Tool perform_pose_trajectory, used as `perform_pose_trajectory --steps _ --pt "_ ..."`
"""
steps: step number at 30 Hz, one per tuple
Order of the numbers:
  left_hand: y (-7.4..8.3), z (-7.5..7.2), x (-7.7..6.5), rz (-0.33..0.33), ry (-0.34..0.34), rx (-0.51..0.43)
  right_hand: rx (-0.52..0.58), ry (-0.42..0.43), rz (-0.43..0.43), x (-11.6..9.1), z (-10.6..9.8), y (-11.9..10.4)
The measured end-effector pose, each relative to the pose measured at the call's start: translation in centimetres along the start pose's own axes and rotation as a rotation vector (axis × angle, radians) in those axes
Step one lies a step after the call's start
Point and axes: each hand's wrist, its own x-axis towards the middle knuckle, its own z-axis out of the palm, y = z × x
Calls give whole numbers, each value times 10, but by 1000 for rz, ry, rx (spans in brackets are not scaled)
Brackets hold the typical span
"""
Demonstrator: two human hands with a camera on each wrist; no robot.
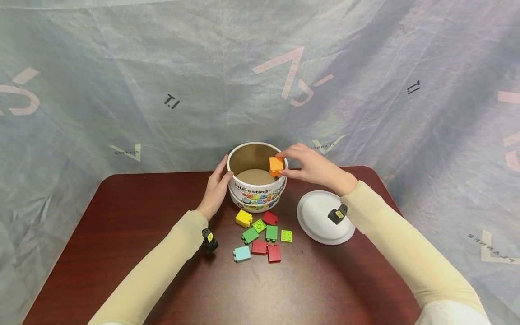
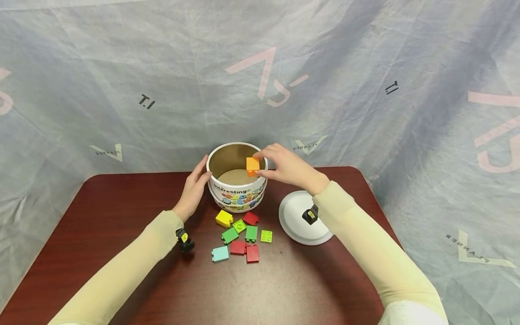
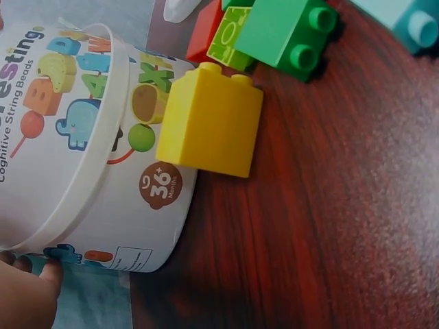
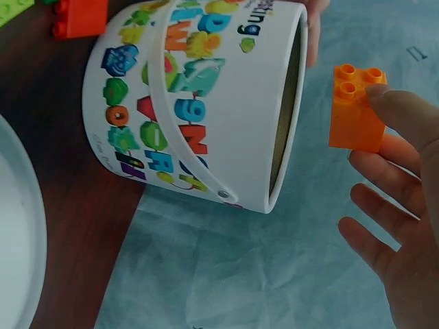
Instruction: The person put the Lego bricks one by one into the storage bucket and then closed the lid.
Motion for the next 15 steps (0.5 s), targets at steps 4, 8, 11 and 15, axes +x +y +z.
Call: perform_pose_trajectory --steps 4,8,11,15 --pt "6 0 -3 -5 -16 -9 -2 -25 30 13 2 3" --pt "22 0 -10 -11 -21 -29 -8 -39 55 25 6 5" --pt "28 0 -14 -11 -15 -34 -10 -46 68 32 11 8" --pt "27 0 -15 -7 -9 -36 -3 -56 87 40 19 13"
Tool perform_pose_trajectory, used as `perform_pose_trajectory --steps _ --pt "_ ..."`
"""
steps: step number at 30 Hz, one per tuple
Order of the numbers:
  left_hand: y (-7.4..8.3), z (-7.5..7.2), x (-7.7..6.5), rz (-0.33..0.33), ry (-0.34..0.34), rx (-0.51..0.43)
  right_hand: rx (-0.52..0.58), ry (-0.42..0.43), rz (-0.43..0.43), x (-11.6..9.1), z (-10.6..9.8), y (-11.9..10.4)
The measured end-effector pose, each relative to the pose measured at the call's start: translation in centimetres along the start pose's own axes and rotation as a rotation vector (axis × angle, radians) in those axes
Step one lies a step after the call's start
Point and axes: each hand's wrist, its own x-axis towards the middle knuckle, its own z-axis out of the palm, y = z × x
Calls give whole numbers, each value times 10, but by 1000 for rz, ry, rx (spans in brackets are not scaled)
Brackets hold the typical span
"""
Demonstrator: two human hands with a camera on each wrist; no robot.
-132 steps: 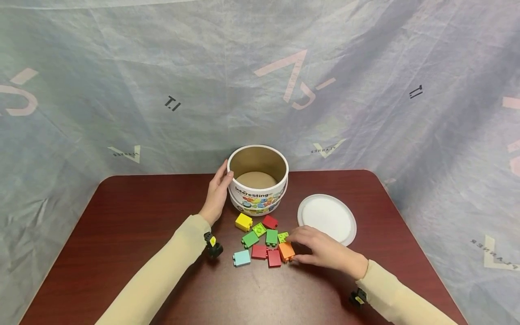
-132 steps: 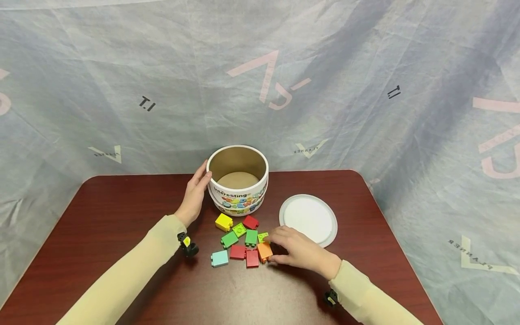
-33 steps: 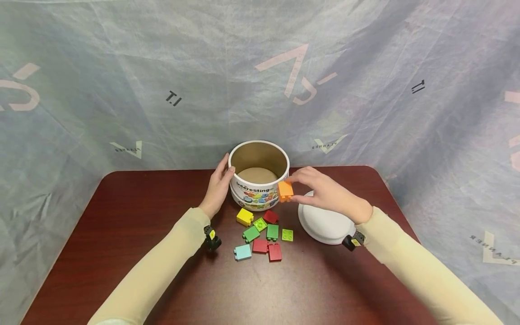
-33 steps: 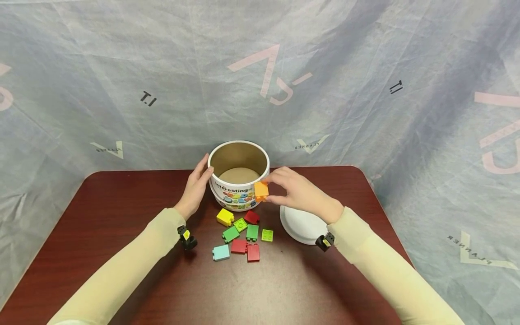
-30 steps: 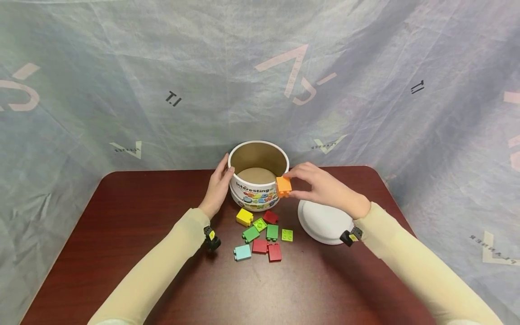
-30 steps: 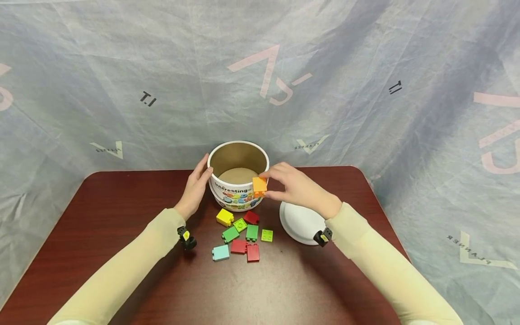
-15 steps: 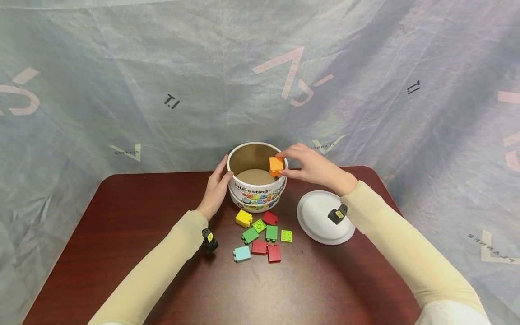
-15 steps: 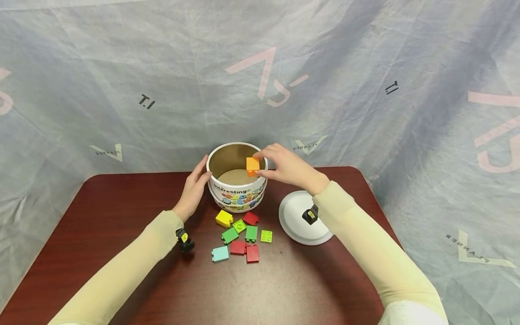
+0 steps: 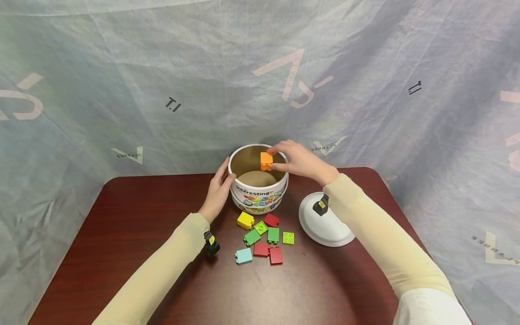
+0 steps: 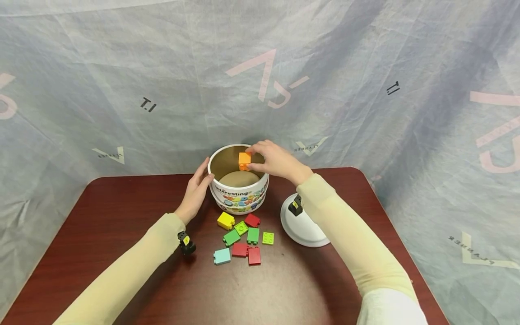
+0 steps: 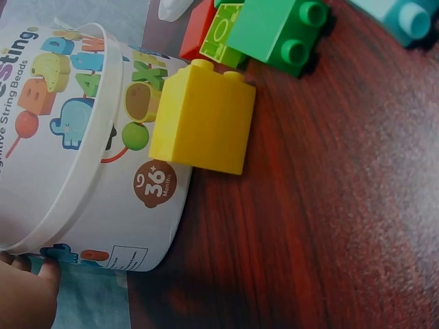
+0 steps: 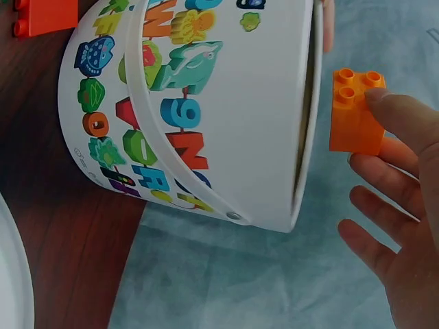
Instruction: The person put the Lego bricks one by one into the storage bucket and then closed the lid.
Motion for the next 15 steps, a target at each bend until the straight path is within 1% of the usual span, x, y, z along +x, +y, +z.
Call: perform_pose_trajectory --steps 4,7,12,15 --pt "1 -1 0 -4 -7 4 4 -24 30 7 8 5" --pt "3 -2 -1 -2 -14 25 -1 -41 50 10 13 8" --pt "6 -2 -4 17 -13 51 4 -50 43 15 18 9" --pt "7 -2 -5 11 -10 34 9 -56 38 18 20 9"
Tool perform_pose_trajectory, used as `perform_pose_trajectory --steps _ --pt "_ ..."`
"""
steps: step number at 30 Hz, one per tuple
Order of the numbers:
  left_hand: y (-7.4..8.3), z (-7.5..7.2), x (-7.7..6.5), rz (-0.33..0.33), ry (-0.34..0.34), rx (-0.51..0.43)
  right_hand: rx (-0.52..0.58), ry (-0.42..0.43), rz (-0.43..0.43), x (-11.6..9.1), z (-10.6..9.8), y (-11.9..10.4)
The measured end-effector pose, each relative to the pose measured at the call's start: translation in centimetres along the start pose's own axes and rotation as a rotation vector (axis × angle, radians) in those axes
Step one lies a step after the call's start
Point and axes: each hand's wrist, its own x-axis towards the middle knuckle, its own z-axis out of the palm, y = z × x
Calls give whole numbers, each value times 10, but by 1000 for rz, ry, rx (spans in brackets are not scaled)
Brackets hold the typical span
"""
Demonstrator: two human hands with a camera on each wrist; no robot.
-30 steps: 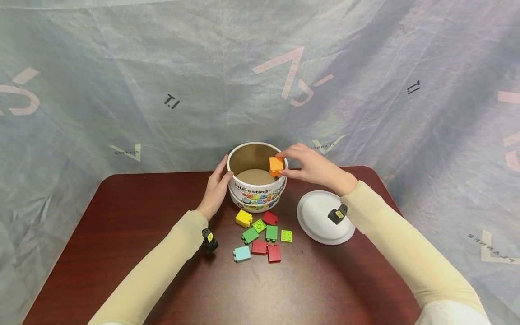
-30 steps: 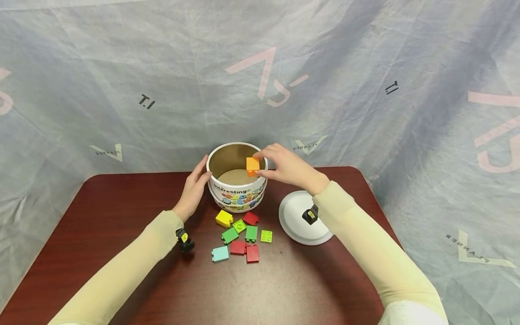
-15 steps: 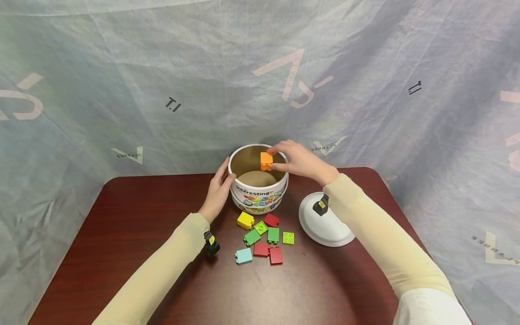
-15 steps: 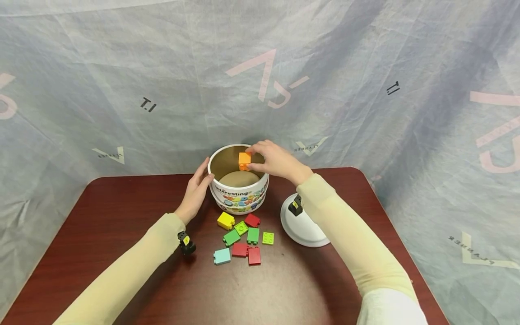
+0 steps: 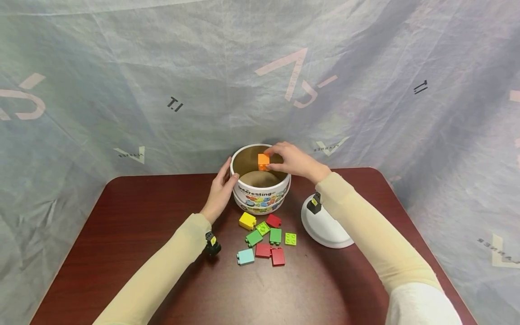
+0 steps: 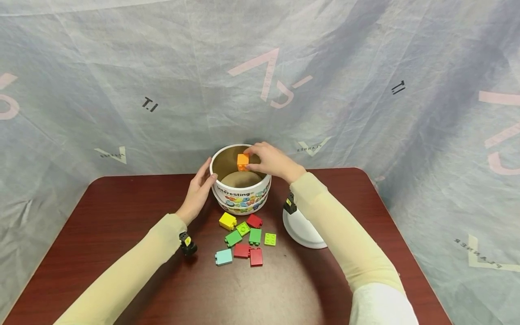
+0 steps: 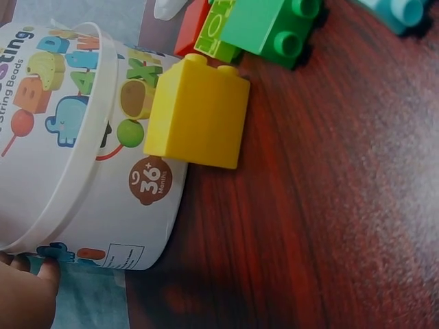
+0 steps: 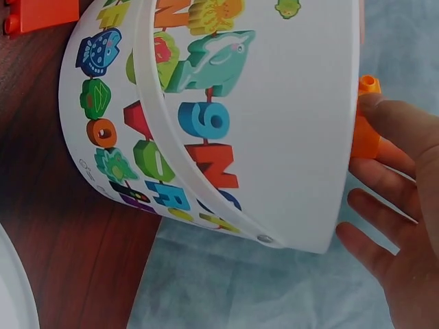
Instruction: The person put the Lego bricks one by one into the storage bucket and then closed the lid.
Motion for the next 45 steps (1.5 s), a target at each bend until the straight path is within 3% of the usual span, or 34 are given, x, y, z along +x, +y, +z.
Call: perform_pose_trajectory --steps 8,11,20,45 --pt "-37 3 15 30 25 -13 -4 -29 -2 7 8 -2" --pt "-43 5 18 31 30 -11 -11 -33 4 9 11 -3" --pt "-41 7 12 -9 14 10 -7 -50 56 6 18 -7" --pt "-34 7 14 -55 -11 24 -43 -44 38 7 18 -8"
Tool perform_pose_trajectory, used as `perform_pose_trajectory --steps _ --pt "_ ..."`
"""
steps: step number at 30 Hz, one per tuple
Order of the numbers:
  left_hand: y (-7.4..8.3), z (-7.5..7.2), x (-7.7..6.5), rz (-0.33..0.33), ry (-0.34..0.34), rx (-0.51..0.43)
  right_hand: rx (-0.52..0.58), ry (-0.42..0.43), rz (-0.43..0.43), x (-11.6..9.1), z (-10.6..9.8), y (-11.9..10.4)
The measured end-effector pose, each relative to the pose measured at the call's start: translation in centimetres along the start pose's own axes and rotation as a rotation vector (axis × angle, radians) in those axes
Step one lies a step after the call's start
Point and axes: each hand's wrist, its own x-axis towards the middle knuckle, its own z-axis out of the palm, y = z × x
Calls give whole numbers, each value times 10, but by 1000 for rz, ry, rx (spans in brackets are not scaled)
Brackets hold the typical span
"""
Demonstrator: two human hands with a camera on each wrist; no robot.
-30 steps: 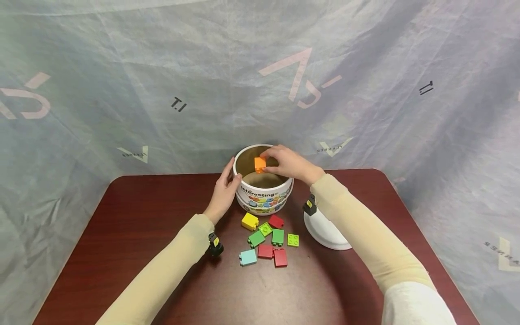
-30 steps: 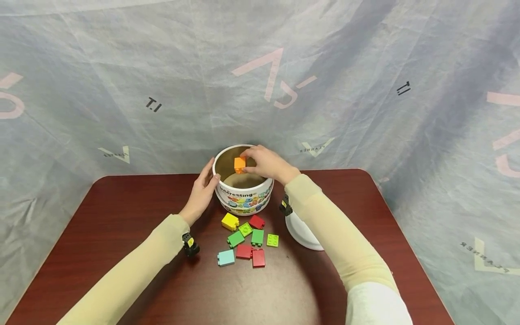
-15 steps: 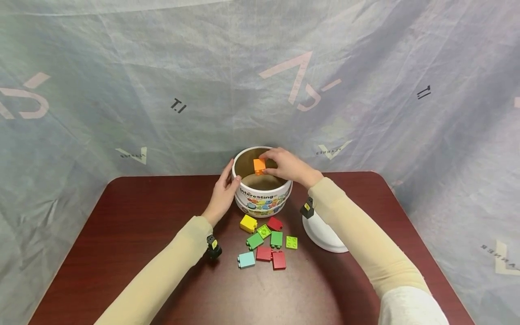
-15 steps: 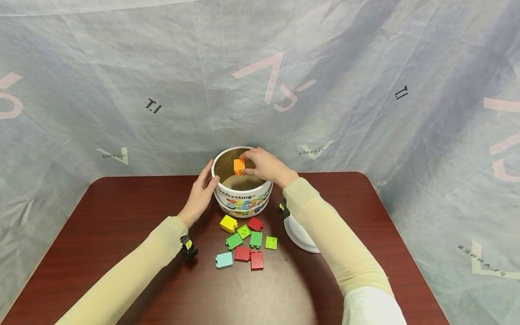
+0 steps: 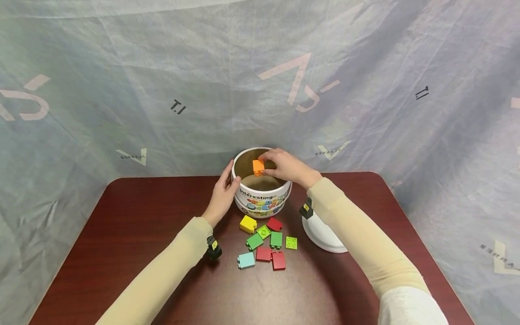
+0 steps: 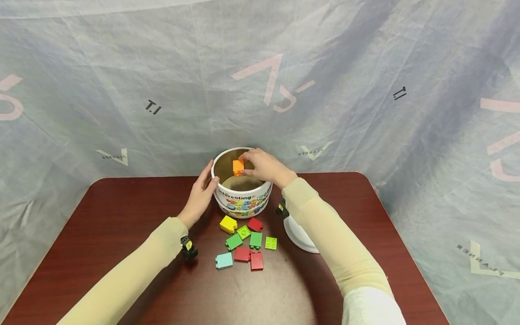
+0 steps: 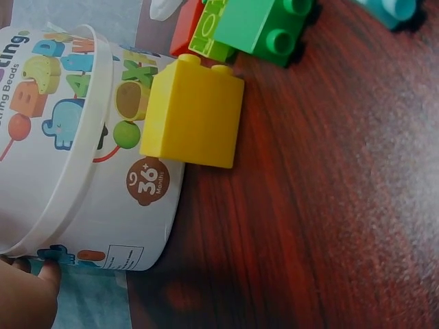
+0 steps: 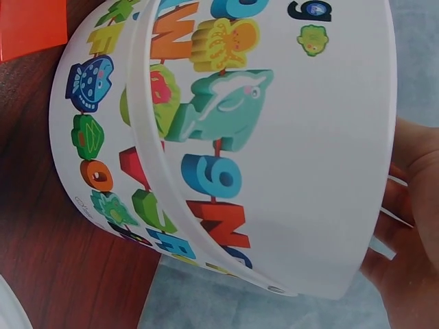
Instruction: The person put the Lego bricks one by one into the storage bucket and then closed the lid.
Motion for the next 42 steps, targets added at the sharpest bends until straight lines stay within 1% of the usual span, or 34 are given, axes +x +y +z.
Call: perform_pose_trajectory --steps 3,6,14,23,30,35,42 --pt "0 0 0 -3 -5 5 -13 -14 2 1 3 1" --pt "-3 0 -1 11 -1 2 -17 -25 8 2 5 1" --pt "-10 0 0 49 15 2 -18 -14 -9 0 4 2" --pt "-9 1 1 65 24 13 -39 2 -33 -5 2 6" --pt "-9 1 -1 82 19 14 -45 9 -19 -13 1 7" --pt "-8 1 -1 84 20 13 -46 21 -41 -23 -5 4" --pt "-9 0 0 92 23 20 -45 75 -61 -40 -16 1"
